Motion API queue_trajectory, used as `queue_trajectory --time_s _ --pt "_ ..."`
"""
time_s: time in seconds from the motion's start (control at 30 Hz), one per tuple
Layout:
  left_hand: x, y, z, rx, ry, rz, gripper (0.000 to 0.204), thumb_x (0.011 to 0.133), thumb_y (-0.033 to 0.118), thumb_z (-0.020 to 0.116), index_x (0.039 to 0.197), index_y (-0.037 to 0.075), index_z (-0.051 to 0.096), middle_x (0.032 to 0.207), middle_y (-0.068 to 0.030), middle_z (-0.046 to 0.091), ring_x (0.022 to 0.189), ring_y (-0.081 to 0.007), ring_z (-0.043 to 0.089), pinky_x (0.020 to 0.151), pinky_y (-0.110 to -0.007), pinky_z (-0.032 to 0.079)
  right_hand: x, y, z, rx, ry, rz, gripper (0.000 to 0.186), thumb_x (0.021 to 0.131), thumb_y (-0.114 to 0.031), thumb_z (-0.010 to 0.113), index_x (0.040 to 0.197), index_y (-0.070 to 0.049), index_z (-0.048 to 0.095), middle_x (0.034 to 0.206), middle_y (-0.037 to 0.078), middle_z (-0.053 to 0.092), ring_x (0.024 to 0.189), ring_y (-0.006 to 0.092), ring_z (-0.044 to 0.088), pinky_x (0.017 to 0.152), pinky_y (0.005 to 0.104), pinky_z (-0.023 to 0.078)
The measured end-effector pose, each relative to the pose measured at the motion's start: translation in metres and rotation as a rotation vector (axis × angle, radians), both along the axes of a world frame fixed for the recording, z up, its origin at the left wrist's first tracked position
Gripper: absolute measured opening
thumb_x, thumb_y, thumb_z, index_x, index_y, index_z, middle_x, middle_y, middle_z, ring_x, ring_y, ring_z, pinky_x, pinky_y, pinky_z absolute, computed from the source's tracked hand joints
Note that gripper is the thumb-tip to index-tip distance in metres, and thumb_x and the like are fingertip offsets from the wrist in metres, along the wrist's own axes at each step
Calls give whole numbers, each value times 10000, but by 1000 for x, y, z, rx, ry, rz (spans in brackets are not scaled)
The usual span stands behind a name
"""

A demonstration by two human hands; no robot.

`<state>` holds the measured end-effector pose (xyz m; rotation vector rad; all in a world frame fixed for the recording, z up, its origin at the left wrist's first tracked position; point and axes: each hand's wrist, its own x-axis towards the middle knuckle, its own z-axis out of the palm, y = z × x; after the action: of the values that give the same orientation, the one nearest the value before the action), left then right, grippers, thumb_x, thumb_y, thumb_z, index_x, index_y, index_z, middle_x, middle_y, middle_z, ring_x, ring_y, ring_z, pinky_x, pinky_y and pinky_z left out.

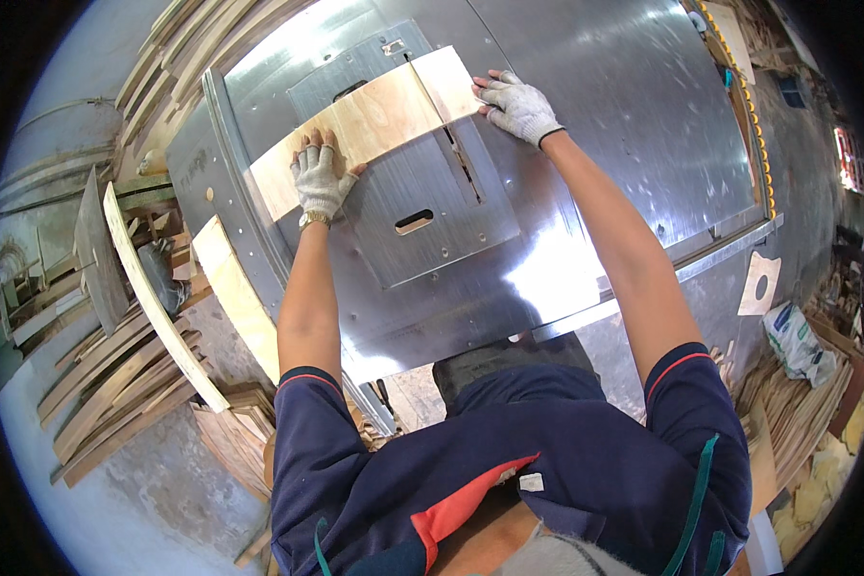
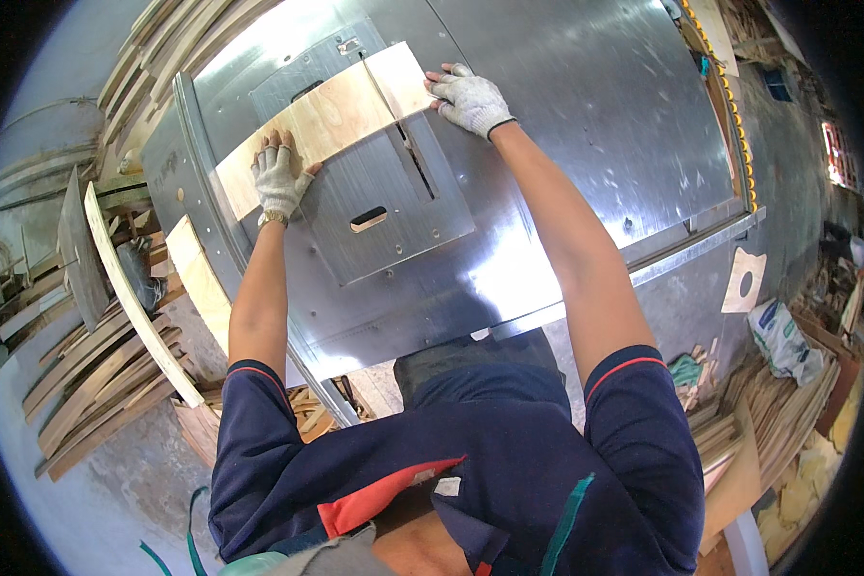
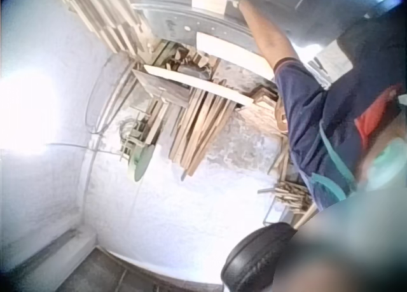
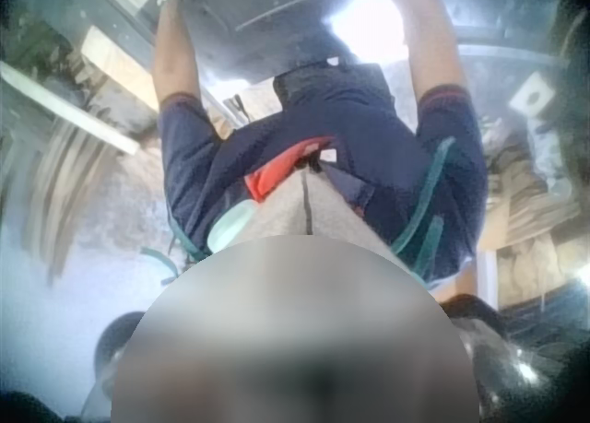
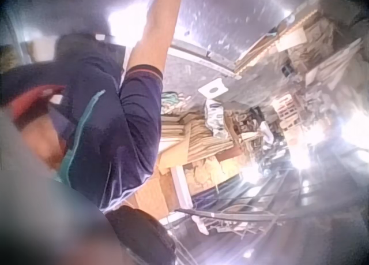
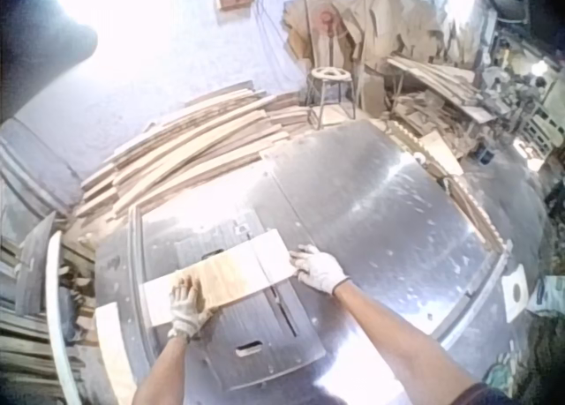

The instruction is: The person uses a table saw to cut multiple wooden planks into smaller pieces. They guide each plank through the saw blade, then remove the cut pieces and place them aside. The person also adjusts the saw's fence and measures the setup with a tape measure during the process.

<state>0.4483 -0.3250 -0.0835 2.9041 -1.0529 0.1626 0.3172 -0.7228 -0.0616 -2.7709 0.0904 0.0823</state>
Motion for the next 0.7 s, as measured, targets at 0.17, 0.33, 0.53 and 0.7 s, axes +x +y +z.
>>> queue_trajectory --time_s 0.17,0.33,0.53,0.7 --pt "7 0 -2 6 4 -8 1025 787 730 697 1549 95 441 1585 -210 435 1483 -374 385 1222 -546 252 12 -4 3 -36 37 -12 416 969 -310 655 1371 -207 658 1515 -69 557 1467 236 411 1162 389 441" --pt "18 -2 0 18 17 4 1010 799 725 690 1548 94 443 1590 -208 429 1488 -374 375 1227 -540 247 33 -19 1 -69 29 -77 412 980 -327 633 1385 -248 651 1517 -61 557 1444 253 441 1147 397 454" --pt "42 -10 -1 82 6 28 979 830 703 676 1555 94 429 1603 -195 412 1508 -358 342 1228 -510 258 59 -49 3 -189 -26 -148 393 983 -336 593 1358 -251 670 1488 -63 583 1372 276 513 1092 420 503" --pt "62 -13 -4 36 -16 20 996 807 722 688 1545 97 450 1583 -200 440 1499 -371 361 1227 -528 252 85 -59 15 -160 -26 -193 389 936 -249 549 1293 -218 701 1421 -36 636 1217 294 613 1021 443 548"
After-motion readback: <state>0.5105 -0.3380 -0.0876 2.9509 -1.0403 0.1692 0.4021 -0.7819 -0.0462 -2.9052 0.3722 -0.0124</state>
